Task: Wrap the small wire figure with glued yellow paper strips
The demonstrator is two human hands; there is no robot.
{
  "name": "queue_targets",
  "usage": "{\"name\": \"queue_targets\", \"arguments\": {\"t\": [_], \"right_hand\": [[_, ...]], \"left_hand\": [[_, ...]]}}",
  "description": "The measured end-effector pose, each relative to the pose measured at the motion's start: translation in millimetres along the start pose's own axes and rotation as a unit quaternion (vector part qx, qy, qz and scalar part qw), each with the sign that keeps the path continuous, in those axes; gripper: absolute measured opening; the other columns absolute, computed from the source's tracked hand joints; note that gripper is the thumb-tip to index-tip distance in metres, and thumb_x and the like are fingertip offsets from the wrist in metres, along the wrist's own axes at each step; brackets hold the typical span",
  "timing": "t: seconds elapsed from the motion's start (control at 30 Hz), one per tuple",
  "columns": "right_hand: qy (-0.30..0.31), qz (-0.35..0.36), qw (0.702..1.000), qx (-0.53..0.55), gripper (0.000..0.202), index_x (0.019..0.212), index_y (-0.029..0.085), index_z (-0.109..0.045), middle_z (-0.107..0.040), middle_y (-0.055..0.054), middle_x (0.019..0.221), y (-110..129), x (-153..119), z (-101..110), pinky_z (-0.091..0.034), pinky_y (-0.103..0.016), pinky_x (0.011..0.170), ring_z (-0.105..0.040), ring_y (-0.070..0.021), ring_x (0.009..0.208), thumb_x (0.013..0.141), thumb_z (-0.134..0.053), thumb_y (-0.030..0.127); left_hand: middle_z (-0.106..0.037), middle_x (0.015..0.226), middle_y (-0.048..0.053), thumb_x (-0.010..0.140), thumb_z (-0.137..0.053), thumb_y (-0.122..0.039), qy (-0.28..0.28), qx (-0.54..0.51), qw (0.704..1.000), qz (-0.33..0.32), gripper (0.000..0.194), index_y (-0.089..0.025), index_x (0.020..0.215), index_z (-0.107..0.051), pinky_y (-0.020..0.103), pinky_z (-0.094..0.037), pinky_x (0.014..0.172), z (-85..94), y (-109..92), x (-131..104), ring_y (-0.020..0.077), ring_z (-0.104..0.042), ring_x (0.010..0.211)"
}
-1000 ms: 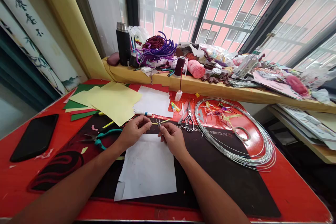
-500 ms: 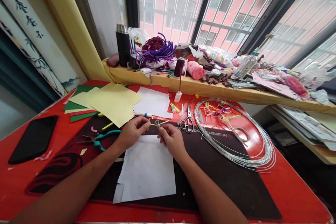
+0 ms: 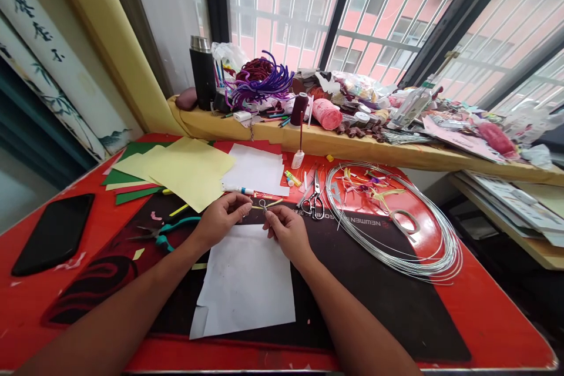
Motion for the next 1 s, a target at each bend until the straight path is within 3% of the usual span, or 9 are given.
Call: {"name": "queue_targets", "arguments": {"t": [0.13, 0.33, 0.6, 0.77, 1.0], "right_hand": [[0.005, -0.001, 1.0, 0.003, 0.022, 0.089, 0.02, -0.069, -0.071, -0.001, 0.068, 0.3, -0.2, -1.4, -0.039, -0.023, 0.047, -0.056, -0.0123, 0.05, 0.092, -0.068, 0.042], [0.003, -0.001, 1.0, 0.003, 0.024, 0.089, 0.021, -0.069, -0.07, -0.001, 0.067, 1.3, -0.4, -1.2, -0.039, -0.024, 0.047, -0.057, -0.0127, 0.05, 0.092, -0.069, 0.044], [-0.004, 0.01, 1.0, 0.009, 0.026, 0.089, 0.02, -0.07, -0.071, -0.001, 0.068, 2.1, 0.7, 0.7, -0.04, -0.023, 0.047, -0.058, -0.0126, 0.05, 0.092, -0.07, 0.046], [-0.006, 0.009, 1.0, 0.004, 0.027, 0.088, 0.02, -0.07, -0.071, -0.001, 0.068, 1.9, 0.8, 1.4, -0.041, -0.024, 0.047, -0.058, -0.0131, 0.051, 0.091, -0.069, 0.047], [0.002, 0.003, 1.0, 0.003, 0.027, 0.087, 0.02, -0.07, -0.071, -0.002, 0.069, 2.7, 0.0, 0.5, -0.04, -0.023, 0.046, -0.058, -0.013, 0.051, 0.092, -0.069, 0.046]], "left_hand": [[-0.07, 0.081, 0.001, 0.089, -0.072, -0.057, 0.001, 0.014, 1.0, -0.004, 0.036, -0.021, 0.094, -0.072, 0.03, -0.054, 0.067, 0.1, -1.7, -0.1, 0.0171, -0.062, 0.07], [-0.068, 0.079, 0.0, 0.089, -0.072, -0.055, -0.003, 0.019, 1.0, -0.011, 0.033, -0.022, 0.089, -0.071, 0.03, -0.053, 0.068, -0.1, -4.8, -0.8, 0.0168, -0.061, 0.071], [-0.07, 0.081, 0.0, 0.088, -0.073, -0.058, 0.0, -0.033, 0.999, 0.003, 0.042, -0.021, 0.107, -0.073, 0.029, -0.053, 0.066, 1.4, -3.3, 0.5, 0.0162, -0.061, 0.069], [-0.073, 0.09, 0.002, 0.086, -0.075, -0.059, 0.011, 0.006, 1.0, -0.007, 0.04, -0.021, 0.1, -0.072, 0.03, -0.056, 0.068, -0.3, -5.0, -0.5, 0.0178, -0.064, 0.074], [-0.07, 0.081, 0.0, 0.088, -0.072, -0.058, 0.003, 0.027, 1.0, -0.014, 0.036, -0.022, 0.089, -0.07, 0.031, -0.055, 0.069, -0.3, -8.2, -1.3, 0.0178, -0.063, 0.072]]}}
Point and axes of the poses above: each hand's wrist, its own x-axis towards the middle knuckle, its own z-axis out of the back of the hand, y = z × x, the point moved 7 cm from there along x, towards the middle knuckle
